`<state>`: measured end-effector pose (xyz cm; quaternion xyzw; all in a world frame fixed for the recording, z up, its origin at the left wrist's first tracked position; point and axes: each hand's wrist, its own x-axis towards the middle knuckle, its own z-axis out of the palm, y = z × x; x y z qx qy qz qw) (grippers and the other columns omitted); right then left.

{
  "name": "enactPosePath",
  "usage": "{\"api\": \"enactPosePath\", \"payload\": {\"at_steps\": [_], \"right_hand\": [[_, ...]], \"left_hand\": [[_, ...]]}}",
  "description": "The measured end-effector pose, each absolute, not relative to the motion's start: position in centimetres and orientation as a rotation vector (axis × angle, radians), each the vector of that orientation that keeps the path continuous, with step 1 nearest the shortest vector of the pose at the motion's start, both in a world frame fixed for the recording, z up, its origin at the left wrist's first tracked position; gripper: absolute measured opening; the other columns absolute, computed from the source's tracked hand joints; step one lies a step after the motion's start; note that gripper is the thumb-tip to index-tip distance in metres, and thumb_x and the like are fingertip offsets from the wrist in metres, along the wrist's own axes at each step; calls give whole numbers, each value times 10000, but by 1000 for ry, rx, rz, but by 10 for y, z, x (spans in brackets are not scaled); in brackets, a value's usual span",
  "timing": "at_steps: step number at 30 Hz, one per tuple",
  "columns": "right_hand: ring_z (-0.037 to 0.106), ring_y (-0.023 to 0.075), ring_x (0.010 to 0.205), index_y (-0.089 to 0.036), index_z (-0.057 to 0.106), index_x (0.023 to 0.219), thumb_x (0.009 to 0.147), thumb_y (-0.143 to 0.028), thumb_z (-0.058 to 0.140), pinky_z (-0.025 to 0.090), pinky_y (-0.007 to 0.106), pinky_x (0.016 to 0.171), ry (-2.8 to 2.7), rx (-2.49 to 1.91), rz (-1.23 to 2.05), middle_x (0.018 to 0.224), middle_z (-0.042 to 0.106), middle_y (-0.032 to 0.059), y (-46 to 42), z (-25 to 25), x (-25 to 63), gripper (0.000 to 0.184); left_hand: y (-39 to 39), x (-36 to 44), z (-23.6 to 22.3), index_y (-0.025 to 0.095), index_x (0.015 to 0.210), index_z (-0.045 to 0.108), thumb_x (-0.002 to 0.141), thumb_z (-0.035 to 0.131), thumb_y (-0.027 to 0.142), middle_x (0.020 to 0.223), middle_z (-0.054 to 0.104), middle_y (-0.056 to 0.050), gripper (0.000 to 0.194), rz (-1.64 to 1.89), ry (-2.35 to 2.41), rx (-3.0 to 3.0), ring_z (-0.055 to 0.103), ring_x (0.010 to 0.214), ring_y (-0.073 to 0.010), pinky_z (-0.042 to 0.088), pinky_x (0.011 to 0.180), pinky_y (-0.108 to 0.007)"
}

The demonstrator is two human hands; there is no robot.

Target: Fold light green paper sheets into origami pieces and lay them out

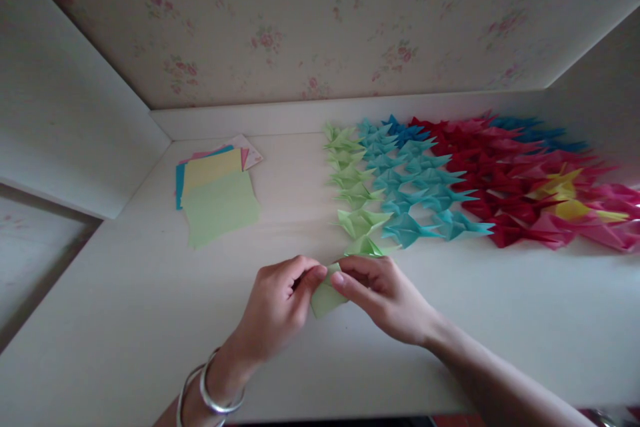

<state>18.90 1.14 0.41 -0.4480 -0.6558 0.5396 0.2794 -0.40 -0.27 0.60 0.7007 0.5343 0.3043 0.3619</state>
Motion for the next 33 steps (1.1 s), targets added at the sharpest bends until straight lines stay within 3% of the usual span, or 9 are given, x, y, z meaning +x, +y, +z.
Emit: {"api": "enactPosePath", "payload": {"at_steps": [3, 10, 14, 16, 19, 21, 25, 29, 33], "right_hand": [[398, 98, 563, -179, 555, 666, 990, -362, 508, 291, 236, 509, -1847, -1217, 1275, 601, 434, -44, 11, 5, 189, 375], [358, 102, 556, -172, 562, 646, 980, -316, 513, 275, 253, 514, -1776, -1222, 1211, 584, 405, -42, 6, 4, 186, 368], [375, 109, 552, -176, 653, 966, 972, -386, 539, 275, 241, 487, -1607, -1138, 1492, 612, 453, -46, 8, 1, 188, 239], [360, 105, 539, -188, 627, 1087, 973, -369, 546, 269, 233, 480, -1551, -1088, 1556, 608, 455, -58, 8, -1, 189, 229], [340, 96, 526, -195, 608, 1019, 969, -344, 572, 255, 225, 477, -1440, -1082, 1475, 585, 442, -72, 7, -4, 189, 161], [374, 92, 510, -208, 559, 968, 961, -363, 594, 276, 212, 470, -1289, -1069, 1461, 573, 465, -79, 7, -5, 188, 160], [495, 104, 521, -227, 481, 885, 929, -381, 648, 391, 209, 504, -1111, -995, 1495, 571, 545, -71, 8, -4, 185, 231], [525, 120, 527, -218, 609, 1027, 917, -369, 658, 403, 217, 482, -1203, -1039, 1411, 599, 594, -40, 8, -2, 189, 193], [616, 147, 654, -228, 750, 998, 935, -324, 635, 474, 233, 564, -1442, -1022, 1318, 758, 710, 19, 8, 2, 199, 163]], "left_hand": [[-3, -3, 8, 182, 722, 608, 994, 506, 366, 540, 503, 53, 344, 725, 1350, 1783, 489, 493, -89, 350, 485, -194], [-2, 1, 6, 182, 728, 597, 986, 505, 391, 508, 432, 74, 345, 705, 1314, 1593, 429, 430, -76, 312, 422, -187], [2, 0, 7, 173, 720, 648, 959, 556, 427, 512, 440, 65, 361, 751, 1311, 1481, 407, 436, -72, 300, 397, -177], [2, -1, 6, 177, 815, 693, 946, 582, 452, 517, 457, 67, 324, 798, 1305, 1389, 410, 420, -68, 301, 376, -168], [-1, -1, 2, 228, 1166, 651, 962, 574, 439, 629, 557, 58, 304, 932, 1259, 1265, 496, 440, -70, 397, 403, -158], [-6, -1, -1, 276, 1321, 556, 962, 588, 404, 848, 657, 5, 383, 1004, 1184, 1267, 610, 571, -98, 509, 493, -183], [-10, -2, -2, 315, 1315, 582, 892, 705, 271, 1237, 638, -75, 442, 1027, 1063, 1535, 696, 870, -164, 610, 699, -249], [-7, -3, 3, 296, 1197, 681, 901, 677, 169, 1197, 680, -60, 322, 1071, 1042, 1694, 699, 976, -176, 613, 750, -234], [-5, -5, 6, 281, 1150, 725, 861, 739, 192, 1125, 739, -43, 302, 1076, 1099, 1632, 721, 873, -143, 600, 708, -185]]}}
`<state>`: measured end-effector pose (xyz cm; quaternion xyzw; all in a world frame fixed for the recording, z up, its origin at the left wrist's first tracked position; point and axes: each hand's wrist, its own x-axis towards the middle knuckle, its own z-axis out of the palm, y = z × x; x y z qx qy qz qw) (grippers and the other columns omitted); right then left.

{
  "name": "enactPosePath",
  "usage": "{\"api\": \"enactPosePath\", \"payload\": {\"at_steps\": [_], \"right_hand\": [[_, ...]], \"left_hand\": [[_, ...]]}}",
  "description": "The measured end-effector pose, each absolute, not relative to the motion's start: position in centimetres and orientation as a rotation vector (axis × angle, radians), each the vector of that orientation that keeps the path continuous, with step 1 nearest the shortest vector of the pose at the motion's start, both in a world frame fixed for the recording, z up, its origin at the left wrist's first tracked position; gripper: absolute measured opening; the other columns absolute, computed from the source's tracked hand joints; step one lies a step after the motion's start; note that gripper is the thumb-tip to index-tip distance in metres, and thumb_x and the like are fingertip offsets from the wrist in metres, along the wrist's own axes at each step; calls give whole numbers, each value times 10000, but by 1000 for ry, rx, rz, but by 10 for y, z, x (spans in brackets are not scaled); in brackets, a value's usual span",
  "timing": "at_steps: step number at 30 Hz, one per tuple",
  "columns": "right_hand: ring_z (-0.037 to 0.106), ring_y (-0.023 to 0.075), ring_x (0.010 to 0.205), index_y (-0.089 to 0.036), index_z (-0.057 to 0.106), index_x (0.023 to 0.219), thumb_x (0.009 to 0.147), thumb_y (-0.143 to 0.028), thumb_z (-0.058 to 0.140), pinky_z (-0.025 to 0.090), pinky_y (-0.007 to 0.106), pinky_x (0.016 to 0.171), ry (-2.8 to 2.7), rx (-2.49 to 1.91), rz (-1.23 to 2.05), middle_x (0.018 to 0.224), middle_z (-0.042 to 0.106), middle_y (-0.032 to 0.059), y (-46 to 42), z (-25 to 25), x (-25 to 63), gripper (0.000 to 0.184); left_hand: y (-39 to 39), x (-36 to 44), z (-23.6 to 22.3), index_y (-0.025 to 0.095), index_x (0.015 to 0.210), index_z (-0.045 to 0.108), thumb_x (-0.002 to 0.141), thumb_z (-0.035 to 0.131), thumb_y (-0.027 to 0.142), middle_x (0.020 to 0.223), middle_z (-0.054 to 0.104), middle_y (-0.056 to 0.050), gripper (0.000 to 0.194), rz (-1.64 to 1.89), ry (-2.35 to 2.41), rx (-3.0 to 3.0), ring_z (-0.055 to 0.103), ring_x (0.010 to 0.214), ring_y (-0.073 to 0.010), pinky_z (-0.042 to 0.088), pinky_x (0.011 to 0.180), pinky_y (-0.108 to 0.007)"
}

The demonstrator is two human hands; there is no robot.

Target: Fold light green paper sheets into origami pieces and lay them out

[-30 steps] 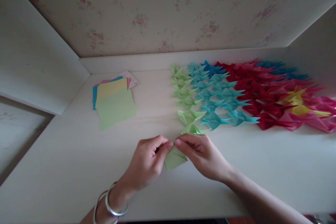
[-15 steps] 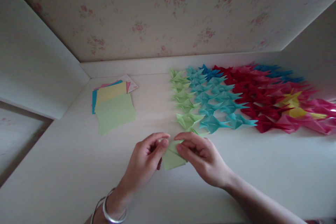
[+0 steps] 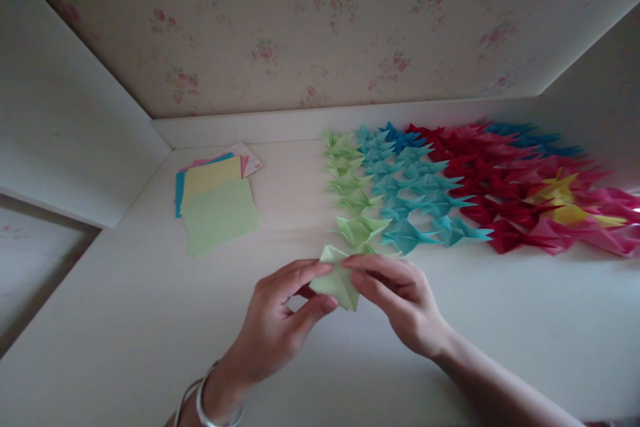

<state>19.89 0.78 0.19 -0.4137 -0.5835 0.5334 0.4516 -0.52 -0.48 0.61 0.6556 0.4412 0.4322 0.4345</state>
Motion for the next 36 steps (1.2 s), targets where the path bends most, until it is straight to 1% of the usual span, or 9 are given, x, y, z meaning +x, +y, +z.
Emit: {"api": "enactPosePath", "payload": {"at_steps": [3, 8, 12, 16, 19, 23, 28, 31, 36], "right_hand": [[655, 160, 732, -255, 755, 1076, 942, -321, 629, 508, 240, 631, -1536, -952, 1345, 860, 749, 23, 7, 5, 204, 195], [677, 169, 737, -239, 738, 1137, 952, -319, 607, 526, 254, 655, -1600, -876, 1369, 864, 759, 33, 9, 7, 206, 240], [709, 190, 831, -223, 761, 1076, 947, -287, 625, 544, 271, 709, -1673, -896, 1294, 966, 779, 60, 12, 8, 202, 198], [723, 179, 803, -224, 768, 953, 902, -224, 693, 567, 262, 698, -1631, -909, 1083, 907, 786, 46, 10, 4, 195, 90], [724, 172, 726, -224, 755, 894, 881, -181, 709, 582, 263, 666, -1629, -950, 864, 825, 787, 32, 8, 1, 190, 64], [703, 169, 608, -224, 740, 839, 877, -188, 709, 590, 272, 587, -1639, -999, 705, 731, 774, 22, 4, -1, 187, 61], [714, 163, 594, -219, 737, 871, 844, -198, 745, 594, 245, 561, -1559, -1104, 691, 752, 784, 18, 3, -4, 185, 35], [709, 162, 580, -219, 739, 860, 847, -195, 740, 590, 246, 550, -1580, -1091, 697, 746, 785, 18, 6, -4, 183, 27], [705, 158, 605, -221, 713, 873, 855, -197, 726, 580, 244, 570, -1551, -1104, 792, 745, 773, 16, 6, -8, 182, 33]], "left_hand": [[-5, -8, 7, 274, 1108, 753, 879, 725, 236, 1085, 762, -41, 235, 1076, 1088, 1552, 729, 841, -143, 595, 685, -184], [-3, -10, 8, 263, 1011, 795, 916, 677, 265, 998, 800, -34, 151, 1115, 1151, 1591, 737, 867, -163, 578, 721, -208], [-4, -8, 9, 248, 983, 798, 951, 613, 247, 964, 814, -34, 188, 1163, 1233, 1673, 747, 819, -164, 576, 729, -228], [-6, -4, 8, 227, 979, 789, 924, 641, 226, 905, 821, -35, 158, 1175, 1304, 1746, 755, 751, -167, 594, 690, -228], [-7, -2, 6, 222, 1001, 782, 917, 642, 197, 876, 823, -33, 165, 1198, 1333, 1803, 750, 681, -153, 603, 647, -217], [-7, 0, 1, 233, 1103, 758, 922, 625, 154, 988, 819, -43, 238, 1227, 1291, 1859, 775, 798, -172, 619, 723, -232], [-6, -1, -3, 246, 1293, 662, 929, 606, 98, 1056, 803, -42, 397, 1198, 1232, 1871, 762, 851, -145, 596, 738, -194], [-4, 0, -3, 264, 1322, 640, 944, 554, 60, 1131, 772, -55, 437, 1180, 1146, 1898, 733, 930, -141, 579, 813, -217], [-3, 0, 1, 269, 1289, 662, 954, 535, 58, 1093, 771, -54, 415, 1173, 1125, 1863, 722, 921, -143, 574, 786, -225]]}}
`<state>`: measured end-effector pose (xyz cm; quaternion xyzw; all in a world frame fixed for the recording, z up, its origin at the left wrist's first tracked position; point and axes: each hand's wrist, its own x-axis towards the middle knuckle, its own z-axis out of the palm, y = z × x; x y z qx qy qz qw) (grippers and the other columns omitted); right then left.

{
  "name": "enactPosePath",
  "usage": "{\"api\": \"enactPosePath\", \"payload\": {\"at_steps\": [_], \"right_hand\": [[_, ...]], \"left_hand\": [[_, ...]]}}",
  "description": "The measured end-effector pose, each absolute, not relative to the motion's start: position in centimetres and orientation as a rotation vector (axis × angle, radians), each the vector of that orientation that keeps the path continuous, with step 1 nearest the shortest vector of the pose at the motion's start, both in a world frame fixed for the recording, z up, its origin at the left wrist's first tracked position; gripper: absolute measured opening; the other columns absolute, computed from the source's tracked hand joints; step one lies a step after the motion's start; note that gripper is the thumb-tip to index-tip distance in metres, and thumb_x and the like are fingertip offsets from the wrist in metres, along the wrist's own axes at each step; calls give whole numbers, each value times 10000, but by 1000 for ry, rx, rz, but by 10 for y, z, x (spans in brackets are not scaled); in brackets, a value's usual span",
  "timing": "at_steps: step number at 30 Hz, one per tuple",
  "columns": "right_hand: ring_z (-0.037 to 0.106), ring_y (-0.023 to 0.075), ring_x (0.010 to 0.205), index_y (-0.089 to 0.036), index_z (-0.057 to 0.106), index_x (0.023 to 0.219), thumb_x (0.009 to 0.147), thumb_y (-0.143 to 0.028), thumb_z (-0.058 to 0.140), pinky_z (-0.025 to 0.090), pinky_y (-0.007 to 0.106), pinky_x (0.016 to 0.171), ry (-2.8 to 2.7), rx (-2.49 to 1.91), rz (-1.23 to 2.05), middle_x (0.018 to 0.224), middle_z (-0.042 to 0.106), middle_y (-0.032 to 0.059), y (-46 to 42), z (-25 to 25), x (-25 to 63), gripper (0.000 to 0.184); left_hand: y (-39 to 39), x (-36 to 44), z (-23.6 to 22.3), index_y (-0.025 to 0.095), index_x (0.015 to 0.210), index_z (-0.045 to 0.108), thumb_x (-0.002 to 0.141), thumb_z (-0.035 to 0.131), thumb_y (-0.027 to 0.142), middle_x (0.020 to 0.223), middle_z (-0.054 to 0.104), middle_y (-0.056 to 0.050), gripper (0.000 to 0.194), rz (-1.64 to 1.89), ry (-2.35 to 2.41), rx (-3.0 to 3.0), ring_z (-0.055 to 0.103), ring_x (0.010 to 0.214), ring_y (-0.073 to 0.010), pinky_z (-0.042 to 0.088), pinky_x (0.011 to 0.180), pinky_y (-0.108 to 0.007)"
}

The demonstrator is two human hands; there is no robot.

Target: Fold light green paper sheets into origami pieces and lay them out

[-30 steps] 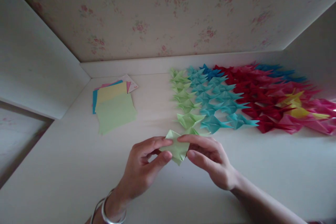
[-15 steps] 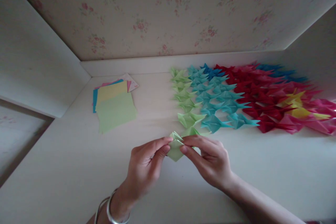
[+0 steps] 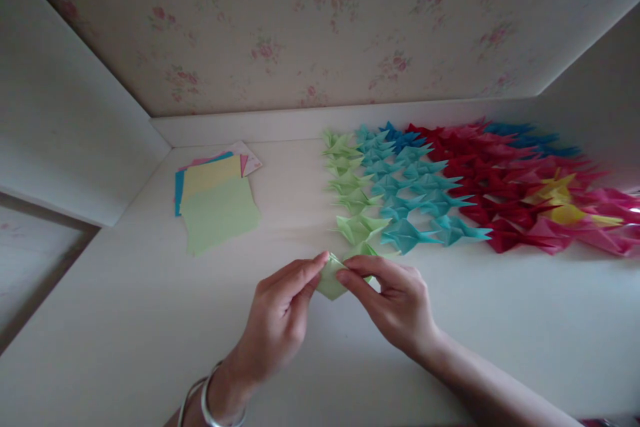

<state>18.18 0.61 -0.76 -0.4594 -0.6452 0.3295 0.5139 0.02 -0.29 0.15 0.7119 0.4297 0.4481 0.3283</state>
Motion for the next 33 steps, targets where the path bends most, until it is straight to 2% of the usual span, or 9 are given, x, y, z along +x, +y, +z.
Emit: {"api": "enactPosePath", "payload": {"at_steps": [6, 11, 15, 20, 22, 25, 28, 31, 33], "right_hand": [[664, 157, 632, -223, 657, 1048, 897, -249, 677, 537, 256, 610, -1485, -1121, 1028, 698, 714, 0, 0, -14, 184, 155], [581, 138, 595, -217, 658, 1017, 912, -315, 655, 420, 213, 485, -1421, -1199, 1172, 664, 644, -12, 3, -12, 186, 143], [589, 139, 600, -209, 646, 1024, 895, -333, 682, 417, 220, 501, -1433, -1216, 1209, 652, 640, -20, 6, -11, 185, 183], [593, 137, 597, -204, 641, 999, 877, -316, 700, 426, 224, 514, -1448, -1233, 1206, 644, 648, -23, 7, -10, 184, 176], [591, 135, 599, -206, 635, 1002, 876, -309, 702, 425, 223, 518, -1462, -1234, 1200, 644, 650, -25, 7, -11, 184, 176], [582, 128, 599, -208, 621, 1018, 875, -305, 708, 422, 219, 522, -1492, -1213, 1202, 650, 652, -29, 6, -11, 184, 193], [583, 122, 609, -204, 597, 1075, 903, -316, 681, 415, 213, 523, -1519, -1165, 1312, 686, 666, -22, 6, -11, 185, 222], [519, 100, 526, -199, 587, 1101, 950, -336, 613, 377, 204, 483, -1546, -1116, 1425, 599, 592, -55, 6, -11, 185, 205], [513, 99, 497, -197, 593, 1077, 955, -353, 602, 403, 206, 480, -1509, -1099, 1464, 562, 560, -65, 6, -12, 184, 198]], "left_hand": [[-7, 2, 4, 262, 1199, 714, 973, 549, 154, 1097, 770, -55, 300, 1074, 1192, 1732, 717, 974, -166, 568, 816, -229], [-10, 3, 0, 266, 1278, 661, 985, 553, 251, 1072, 770, -45, 313, 1009, 1222, 1479, 723, 894, -148, 578, 760, -202], [-8, 2, 0, 255, 1283, 671, 984, 560, 288, 1188, 750, -63, 321, 937, 1255, 1470, 702, 1060, -191, 568, 867, -239], [-6, 2, 4, 246, 1253, 694, 997, 529, 272, 1271, 719, -65, 306, 916, 1246, 1536, 670, 1147, -201, 553, 920, -258], [-6, 3, 5, 233, 1216, 713, 988, 546, 284, 1217, 744, -66, 287, 931, 1271, 1552, 693, 1092, -194, 564, 880, -245], [-6, 4, 5, 202, 1105, 753, 938, 631, 312, 1014, 797, -55, 234, 971, 1318, 1525, 736, 877, -166, 577, 750, -207], [-5, 4, 1, 195, 1018, 766, 916, 660, 311, 856, 795, -27, 187, 1022, 1333, 1452, 709, 723, -134, 551, 653, -180], [-6, 4, -3, 206, 1022, 757, 919, 659, 307, 785, 773, -3, 175, 1070, 1355, 1394, 659, 650, -111, 508, 587, -165], [-7, 4, -3, 204, 997, 759, 915, 663, 293, 790, 770, -2, 154, 1093, 1368, 1408, 646, 648, -107, 498, 589, -166]]}}
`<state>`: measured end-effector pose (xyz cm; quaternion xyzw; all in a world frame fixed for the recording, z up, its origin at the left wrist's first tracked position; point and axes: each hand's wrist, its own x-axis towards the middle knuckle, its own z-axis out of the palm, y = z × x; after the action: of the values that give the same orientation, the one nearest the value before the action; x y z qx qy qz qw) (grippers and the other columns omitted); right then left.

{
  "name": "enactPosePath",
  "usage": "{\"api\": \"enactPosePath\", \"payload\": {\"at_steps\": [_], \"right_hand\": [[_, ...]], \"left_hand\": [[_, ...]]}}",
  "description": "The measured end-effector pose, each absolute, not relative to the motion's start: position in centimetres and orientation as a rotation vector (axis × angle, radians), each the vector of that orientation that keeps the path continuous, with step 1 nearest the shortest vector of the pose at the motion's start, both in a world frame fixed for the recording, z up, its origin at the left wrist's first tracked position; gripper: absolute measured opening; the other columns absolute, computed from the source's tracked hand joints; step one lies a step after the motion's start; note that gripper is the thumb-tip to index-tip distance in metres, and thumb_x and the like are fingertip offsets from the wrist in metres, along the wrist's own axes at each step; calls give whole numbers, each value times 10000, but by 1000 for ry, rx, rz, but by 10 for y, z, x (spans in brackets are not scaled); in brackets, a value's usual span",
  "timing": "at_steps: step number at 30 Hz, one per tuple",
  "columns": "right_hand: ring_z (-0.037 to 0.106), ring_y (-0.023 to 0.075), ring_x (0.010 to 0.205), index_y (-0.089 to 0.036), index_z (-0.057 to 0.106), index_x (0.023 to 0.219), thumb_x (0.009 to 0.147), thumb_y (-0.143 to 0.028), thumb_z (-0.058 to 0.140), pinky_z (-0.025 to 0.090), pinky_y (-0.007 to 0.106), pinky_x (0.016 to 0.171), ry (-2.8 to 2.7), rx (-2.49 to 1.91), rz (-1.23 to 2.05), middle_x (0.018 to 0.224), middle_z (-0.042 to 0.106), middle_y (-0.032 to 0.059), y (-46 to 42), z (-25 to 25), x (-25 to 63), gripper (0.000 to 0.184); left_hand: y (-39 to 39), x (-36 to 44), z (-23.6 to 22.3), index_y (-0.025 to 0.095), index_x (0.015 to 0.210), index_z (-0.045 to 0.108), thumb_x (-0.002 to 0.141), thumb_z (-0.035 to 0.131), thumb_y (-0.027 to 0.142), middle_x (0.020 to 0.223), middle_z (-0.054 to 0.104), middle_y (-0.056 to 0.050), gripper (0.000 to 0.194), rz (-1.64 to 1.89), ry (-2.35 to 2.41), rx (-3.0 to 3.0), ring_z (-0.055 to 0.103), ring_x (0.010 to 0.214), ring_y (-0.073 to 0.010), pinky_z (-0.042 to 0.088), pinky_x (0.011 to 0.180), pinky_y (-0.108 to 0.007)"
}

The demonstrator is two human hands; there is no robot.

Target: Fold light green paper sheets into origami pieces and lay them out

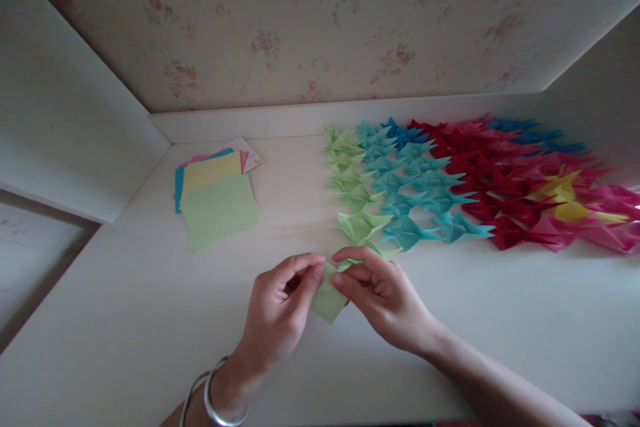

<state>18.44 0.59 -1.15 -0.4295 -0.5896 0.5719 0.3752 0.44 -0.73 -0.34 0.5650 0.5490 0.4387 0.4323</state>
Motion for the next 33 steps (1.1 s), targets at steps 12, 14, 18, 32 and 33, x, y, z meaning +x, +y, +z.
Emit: {"api": "enactPosePath", "payload": {"at_steps": [12, 14, 18, 32, 33], "right_hand": [[295, 61, 462, -193, 596, 1132, 905, -320, 686, 219, 189, 416, -1479, -1091, 1600, 532, 357, -115, 7, -10, 185, 275], [304, 60, 464, -195, 576, 1149, 911, -313, 678, 214, 191, 418, -1398, -1082, 1604, 538, 400, -110, 8, -9, 186, 285], [361, 58, 471, -203, 519, 1170, 892, -313, 709, 236, 180, 426, -1214, -1045, 1658, 569, 508, -96, 10, -7, 187, 354], [626, 103, 542, -191, 533, 1056, 850, -357, 753, 485, 200, 535, -976, -901, 1866, 620, 702, -27, 14, 1, 186, 344], [626, 103, 539, -189, 546, 1051, 853, -359, 750, 490, 200, 535, -982, -900, 1866, 617, 702, -27, 15, 1, 186, 331]], "left_hand": [[-5, 4, 0, 206, 1115, 705, 940, 614, 391, 809, 748, -23, 271, 929, 1369, 1384, 620, 612, -124, 482, 536, -197], [-5, 5, 1, 208, 1156, 664, 951, 588, 426, 764, 708, -6, 309, 886, 1358, 1347, 550, 533, -103, 426, 463, -188], [-4, 7, 2, 209, 1039, 637, 949, 591, 455, 671, 605, 34, 266, 846, 1323, 1321, 477, 517, -82, 361, 451, -173], [-4, 7, 0, 207, 977, 627, 934, 631, 421, 571, 497, 81, 218, 960, 1080, 1029, 449, 460, -57, 339, 432, -153], [-4, 6, 0, 208, 980, 632, 937, 628, 418, 574, 504, 77, 215, 953, 1086, 1041, 463, 464, -60, 352, 437, -155]]}}
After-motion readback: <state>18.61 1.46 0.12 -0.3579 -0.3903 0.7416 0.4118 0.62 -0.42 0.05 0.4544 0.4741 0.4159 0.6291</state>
